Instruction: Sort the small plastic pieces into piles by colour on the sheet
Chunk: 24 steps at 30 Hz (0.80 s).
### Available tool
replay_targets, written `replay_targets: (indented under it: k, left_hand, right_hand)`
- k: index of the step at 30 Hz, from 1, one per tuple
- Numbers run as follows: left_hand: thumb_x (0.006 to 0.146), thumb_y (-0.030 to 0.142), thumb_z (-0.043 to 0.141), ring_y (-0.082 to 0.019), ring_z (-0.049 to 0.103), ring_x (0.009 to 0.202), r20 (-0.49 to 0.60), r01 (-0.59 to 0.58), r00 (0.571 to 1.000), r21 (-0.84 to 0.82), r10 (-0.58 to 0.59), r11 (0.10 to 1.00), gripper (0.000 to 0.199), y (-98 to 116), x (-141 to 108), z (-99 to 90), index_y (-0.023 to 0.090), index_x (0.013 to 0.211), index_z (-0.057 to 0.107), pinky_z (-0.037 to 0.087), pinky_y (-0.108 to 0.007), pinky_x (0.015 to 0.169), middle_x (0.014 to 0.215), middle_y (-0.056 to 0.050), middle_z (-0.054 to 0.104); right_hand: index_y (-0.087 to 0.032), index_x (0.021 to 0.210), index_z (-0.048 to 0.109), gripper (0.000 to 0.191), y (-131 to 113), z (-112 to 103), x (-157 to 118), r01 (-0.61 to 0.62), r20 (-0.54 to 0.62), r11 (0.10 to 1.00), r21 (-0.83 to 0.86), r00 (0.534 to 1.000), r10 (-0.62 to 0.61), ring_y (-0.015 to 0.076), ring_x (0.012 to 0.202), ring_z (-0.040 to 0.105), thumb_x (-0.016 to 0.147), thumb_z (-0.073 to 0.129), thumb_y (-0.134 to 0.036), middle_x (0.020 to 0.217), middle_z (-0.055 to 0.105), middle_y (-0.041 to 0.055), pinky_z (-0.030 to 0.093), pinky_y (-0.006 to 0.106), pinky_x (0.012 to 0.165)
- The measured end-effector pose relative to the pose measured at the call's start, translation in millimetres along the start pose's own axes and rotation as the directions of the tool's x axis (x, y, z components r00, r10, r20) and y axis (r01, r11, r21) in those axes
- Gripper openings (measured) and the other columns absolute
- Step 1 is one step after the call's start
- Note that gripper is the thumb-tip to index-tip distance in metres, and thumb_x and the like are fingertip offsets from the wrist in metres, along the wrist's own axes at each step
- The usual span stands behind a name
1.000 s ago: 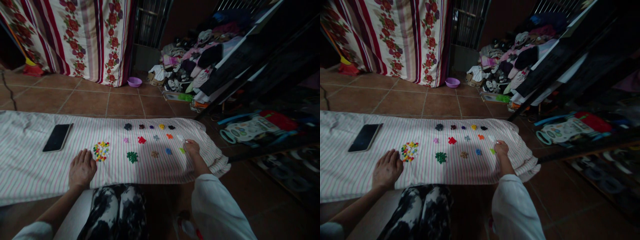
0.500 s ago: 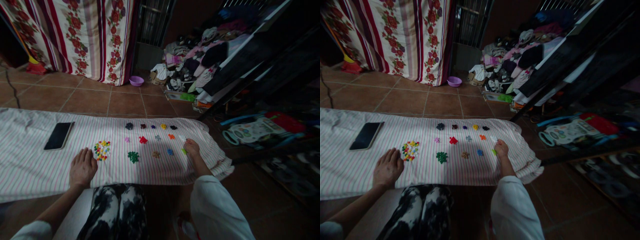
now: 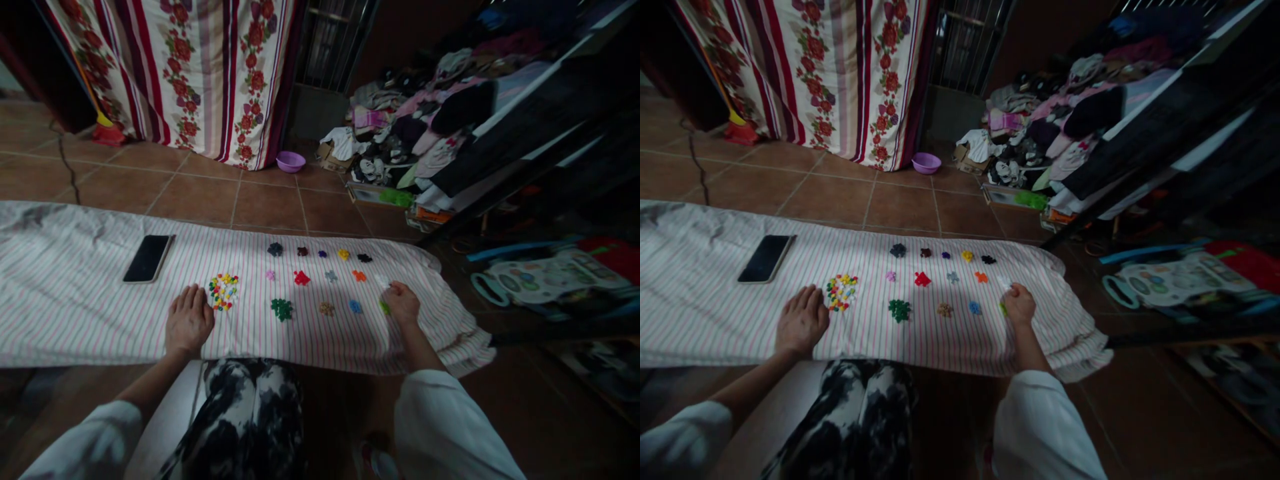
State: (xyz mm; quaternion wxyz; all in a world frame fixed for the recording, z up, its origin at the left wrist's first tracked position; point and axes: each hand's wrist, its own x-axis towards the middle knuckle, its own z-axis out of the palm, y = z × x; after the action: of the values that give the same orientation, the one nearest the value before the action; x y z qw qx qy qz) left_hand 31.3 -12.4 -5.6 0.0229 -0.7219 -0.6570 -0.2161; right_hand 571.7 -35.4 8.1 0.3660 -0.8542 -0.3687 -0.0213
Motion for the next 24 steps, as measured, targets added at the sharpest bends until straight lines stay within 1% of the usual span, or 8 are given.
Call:
replay_targets:
  k: [2, 6, 9, 12, 15, 19, 22, 24]
  left_hand:
    - [0.087, 0.029, 0.039, -0.032, 0.046, 0.133, 0.001, -0.004, 1.0, 0.014, 0.004, 1.0, 0.045, 0, 0, -0.5, 0.009, 0.123, 0.059, 0.034, -0.048, 0.109, 0.136, -0.02, 0.056]
    - [0.088, 0.028, 0.039, -0.032, 0.045, 0.133, -0.007, -0.011, 1.0, 0.012, 0.011, 1.0, 0.045, 0, 1, -0.7, 0.008, 0.122, 0.059, 0.033, -0.046, 0.11, 0.135, -0.02, 0.056]
    - [0.088, 0.027, 0.04, -0.032, 0.045, 0.134, 0.003, -0.009, 1.0, -0.002, 0.009, 1.0, 0.045, 0, 1, -0.5, 0.006, 0.123, 0.059, 0.032, -0.045, 0.111, 0.136, -0.02, 0.056]
    - [0.088, 0.026, 0.04, -0.033, 0.045, 0.133, 0.006, -0.015, 1.0, 0.008, 0.015, 1.0, 0.046, -1, 1, 0.2, 0.005, 0.125, 0.059, 0.032, -0.047, 0.111, 0.136, -0.021, 0.056]
    - [0.088, 0.026, 0.04, -0.033, 0.046, 0.133, -0.01, -0.03, 1.0, 0.019, 0.03, 0.999, 0.047, -2, 0, 1.7, 0.005, 0.126, 0.059, 0.034, -0.047, 0.11, 0.137, -0.02, 0.056]
    - [0.089, 0.026, 0.04, -0.033, 0.047, 0.133, -0.037, -0.041, 0.998, 0.032, 0.042, 0.999, 0.046, -3, 0, 3.4, 0.006, 0.125, 0.06, 0.035, -0.046, 0.11, 0.136, -0.019, 0.057]
    - [0.089, 0.026, 0.04, -0.033, 0.048, 0.132, -0.053, -0.045, 0.998, 0.045, 0.047, 0.998, 0.045, -2, 0, 3.9, 0.007, 0.124, 0.061, 0.036, -0.046, 0.109, 0.135, -0.019, 0.058]
    - [0.089, 0.025, 0.04, -0.033, 0.048, 0.131, -0.056, -0.05, 0.997, 0.049, 0.053, 0.998, 0.045, -2, 0, 4.0, 0.006, 0.124, 0.061, 0.036, -0.046, 0.108, 0.135, -0.02, 0.058]
  right_hand:
    - [-0.013, 0.095, 0.07, 0.035, -16, 0, -7, 0.032, -0.019, 0.999, -0.015, 0.999, -0.032, 0.0265, 0.091, 0.064, 0.073, 0.045, -0.022, 0.091, 0.069, 0.0134, 0.049, 0.043, 0.09]
    - [-0.013, 0.097, 0.069, 0.034, -59, 4, -28, 0.232, -0.023, 0.972, 0.034, 0.973, -0.231, 0.0263, 0.099, 0.062, 0.077, 0.042, -0.022, 0.1, 0.068, 0.0154, 0.048, 0.043, 0.094]
    - [-0.015, 0.098, 0.069, 0.033, -96, 13, -54, 0.391, -0.003, 0.913, 0.113, 0.919, -0.393, 0.0242, 0.101, 0.063, 0.082, 0.041, -0.024, 0.103, 0.068, 0.0151, 0.049, 0.041, 0.096]
    - [-0.016, 0.1, 0.069, 0.035, -134, 31, -96, 0.495, 0.027, 0.846, 0.199, 0.86, -0.51, 0.0224, 0.101, 0.063, 0.087, 0.038, -0.027, 0.104, 0.068, 0.0133, 0.05, 0.04, 0.095]
    - [-0.018, 0.104, 0.069, 0.033, -171, 56, -151, 0.557, 0.138, 0.745, 0.367, 0.759, -0.636, 0.0202, 0.098, 0.063, 0.091, 0.039, -0.025, 0.103, 0.069, 0.0102, 0.052, 0.037, 0.09]
    - [-0.02, 0.101, 0.07, 0.029, -213, 83, -218, 0.56, 0.262, 0.671, 0.486, 0.639, -0.723, 0.0188, 0.096, 0.063, 0.091, 0.042, -0.02, 0.096, 0.068, 0.008, 0.052, 0.033, 0.089]
    - [-0.02, 0.104, 0.069, 0.026, -235, 93, -247, 0.561, 0.368, 0.634, 0.533, 0.521, -0.77, 0.018, 0.097, 0.062, 0.091, 0.047, -0.018, 0.099, 0.067, 0.0075, 0.051, 0.031, 0.09]
    - [-0.021, 0.108, 0.068, 0.027, -245, 97, -257, 0.574, 0.409, 0.636, 0.516, 0.488, -0.771, 0.0179, 0.1, 0.061, 0.091, 0.049, -0.017, 0.102, 0.066, 0.0067, 0.05, 0.031, 0.093]
